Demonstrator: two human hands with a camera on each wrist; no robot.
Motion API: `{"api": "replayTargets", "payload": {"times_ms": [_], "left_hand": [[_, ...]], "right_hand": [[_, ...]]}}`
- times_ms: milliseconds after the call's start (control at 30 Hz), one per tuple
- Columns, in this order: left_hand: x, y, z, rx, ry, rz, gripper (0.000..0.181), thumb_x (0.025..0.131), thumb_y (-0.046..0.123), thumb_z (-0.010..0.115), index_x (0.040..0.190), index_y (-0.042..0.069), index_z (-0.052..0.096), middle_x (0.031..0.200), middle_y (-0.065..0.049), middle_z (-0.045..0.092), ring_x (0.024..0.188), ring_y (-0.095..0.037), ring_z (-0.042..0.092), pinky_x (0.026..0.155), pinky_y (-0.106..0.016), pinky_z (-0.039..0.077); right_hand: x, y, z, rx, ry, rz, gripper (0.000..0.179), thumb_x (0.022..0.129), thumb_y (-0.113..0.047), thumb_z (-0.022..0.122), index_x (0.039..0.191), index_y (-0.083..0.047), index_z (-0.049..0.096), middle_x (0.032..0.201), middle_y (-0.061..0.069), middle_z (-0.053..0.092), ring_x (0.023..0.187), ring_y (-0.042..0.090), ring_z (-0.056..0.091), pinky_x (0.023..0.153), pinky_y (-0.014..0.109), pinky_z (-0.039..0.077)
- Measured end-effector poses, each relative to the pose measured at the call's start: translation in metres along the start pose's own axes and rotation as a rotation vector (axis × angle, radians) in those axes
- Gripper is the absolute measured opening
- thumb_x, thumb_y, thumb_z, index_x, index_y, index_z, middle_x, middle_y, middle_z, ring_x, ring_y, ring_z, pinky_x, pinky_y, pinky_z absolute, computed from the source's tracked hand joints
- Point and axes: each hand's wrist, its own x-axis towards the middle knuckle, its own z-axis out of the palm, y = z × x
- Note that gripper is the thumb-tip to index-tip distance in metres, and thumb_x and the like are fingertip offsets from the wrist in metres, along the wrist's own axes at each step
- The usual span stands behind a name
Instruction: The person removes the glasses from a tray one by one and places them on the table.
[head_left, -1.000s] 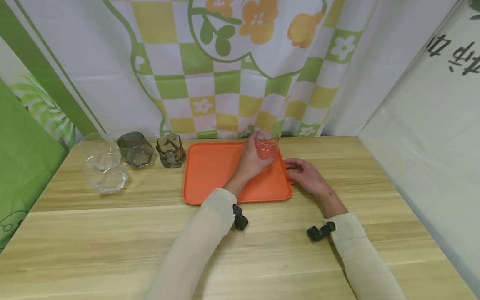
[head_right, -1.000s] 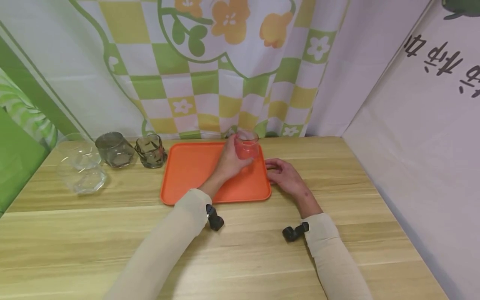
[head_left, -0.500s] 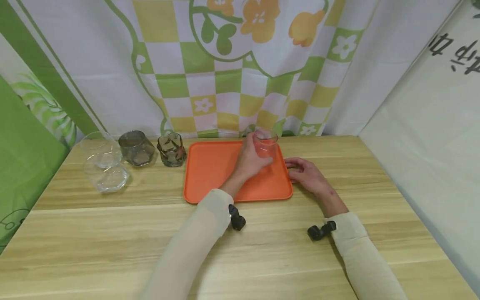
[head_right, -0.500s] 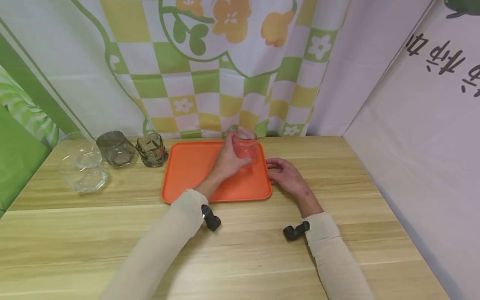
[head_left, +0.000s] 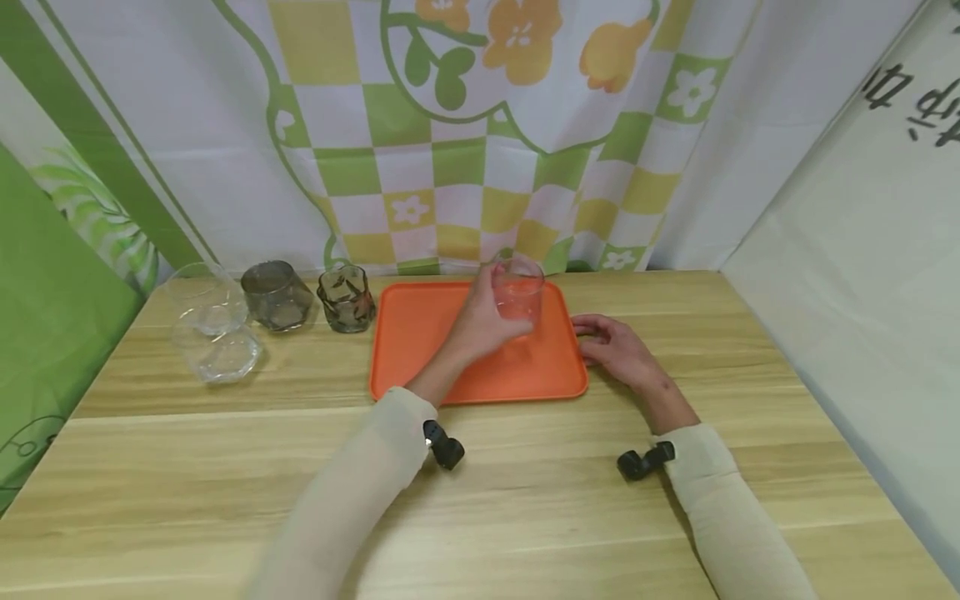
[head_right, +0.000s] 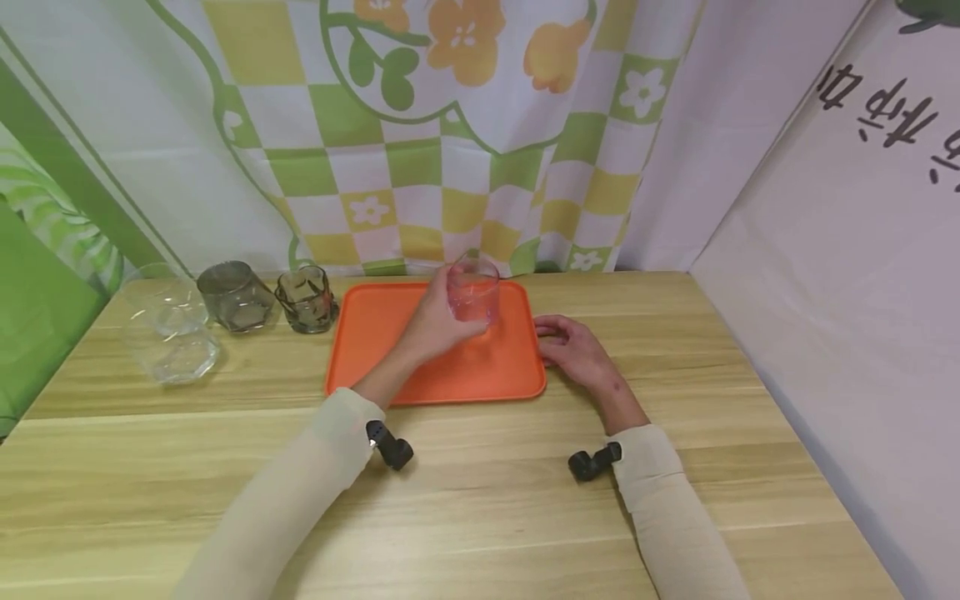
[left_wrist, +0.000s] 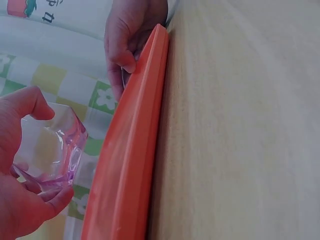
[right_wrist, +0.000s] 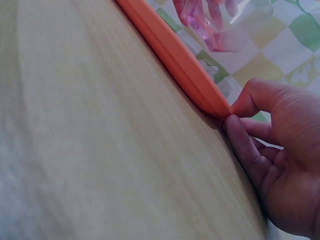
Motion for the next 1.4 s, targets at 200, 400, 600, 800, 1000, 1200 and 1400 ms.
{"api": "replayTargets", "payload": {"times_ms": [200, 400, 600, 800, 1000, 1200, 1400], "left_hand": [[-0.013, 0.004, -0.014, 0.007, -0.018, 0.02, 0.099, 0.07, 0.009, 0.088, 0.153, 0.011, 0.035, 0.14, -0.017, 0.049, 0.113, -0.027, 0.057, 0.092, -0.042, 0.053], [-0.028, 0.004, -0.03, 0.042, -0.012, -0.023, 0.097, 0.071, 0.014, 0.091, 0.151, 0.009, 0.035, 0.136, -0.016, 0.05, 0.11, -0.03, 0.059, 0.085, -0.044, 0.055], [-0.042, 0.005, -0.048, 0.093, -0.02, -0.064, 0.099, 0.073, 0.02, 0.092, 0.152, 0.01, 0.033, 0.139, -0.013, 0.048, 0.115, -0.032, 0.057, 0.087, -0.046, 0.056], [-0.056, 0.002, -0.071, 0.109, -0.026, -0.099, 0.098, 0.073, 0.019, 0.091, 0.151, 0.006, 0.033, 0.141, -0.014, 0.047, 0.118, -0.033, 0.056, 0.091, -0.048, 0.054], [-0.069, -0.002, -0.096, 0.121, -0.01, -0.114, 0.102, 0.073, 0.018, 0.089, 0.154, 0.005, 0.029, 0.137, -0.015, 0.049, 0.116, -0.034, 0.057, 0.09, -0.051, 0.054], [-0.081, -0.007, -0.117, 0.124, 0.013, -0.101, 0.1, 0.073, 0.012, 0.089, 0.152, 0.004, 0.029, 0.137, -0.017, 0.049, 0.118, -0.034, 0.056, 0.094, -0.052, 0.052], [-0.095, -0.015, -0.139, 0.095, 0.011, -0.136, 0.092, 0.074, 0.009, 0.086, 0.148, 0.005, 0.03, 0.139, -0.02, 0.045, 0.121, -0.034, 0.051, 0.1, -0.049, 0.047]], "right_hand": [[-0.001, 0.0, -0.001, -0.02, -0.003, -0.004, 0.054, 0.097, 0.0, 0.061, 0.148, 0.008, 0.046, 0.139, 0.027, 0.053, 0.107, 0.024, 0.064, 0.081, 0.029, 0.058], [-0.001, 0.0, -0.001, -0.011, -0.011, -0.013, 0.054, 0.097, 0.0, 0.061, 0.148, 0.008, 0.046, 0.139, 0.028, 0.053, 0.105, 0.022, 0.065, 0.081, 0.029, 0.058], [-0.002, 0.001, -0.002, -0.006, -0.012, -0.013, 0.054, 0.097, 0.0, 0.061, 0.148, 0.009, 0.045, 0.139, 0.028, 0.053, 0.107, 0.023, 0.064, 0.081, 0.028, 0.058], [-0.002, 0.001, -0.001, -0.005, -0.01, -0.009, 0.054, 0.097, -0.001, 0.061, 0.148, 0.009, 0.045, 0.14, 0.028, 0.052, 0.106, 0.022, 0.064, 0.082, 0.028, 0.057], [-0.002, 0.0, -0.001, -0.003, -0.01, -0.007, 0.053, 0.097, -0.001, 0.061, 0.147, 0.008, 0.046, 0.139, 0.028, 0.053, 0.107, 0.024, 0.064, 0.082, 0.028, 0.057], [-0.003, -0.002, -0.001, 0.007, -0.015, -0.007, 0.053, 0.098, -0.001, 0.061, 0.148, 0.008, 0.045, 0.14, 0.028, 0.052, 0.109, 0.024, 0.064, 0.083, 0.029, 0.057], [-0.003, -0.001, -0.002, 0.003, -0.019, -0.006, 0.053, 0.098, -0.001, 0.062, 0.148, 0.008, 0.045, 0.14, 0.028, 0.052, 0.109, 0.024, 0.064, 0.083, 0.029, 0.057]]}}
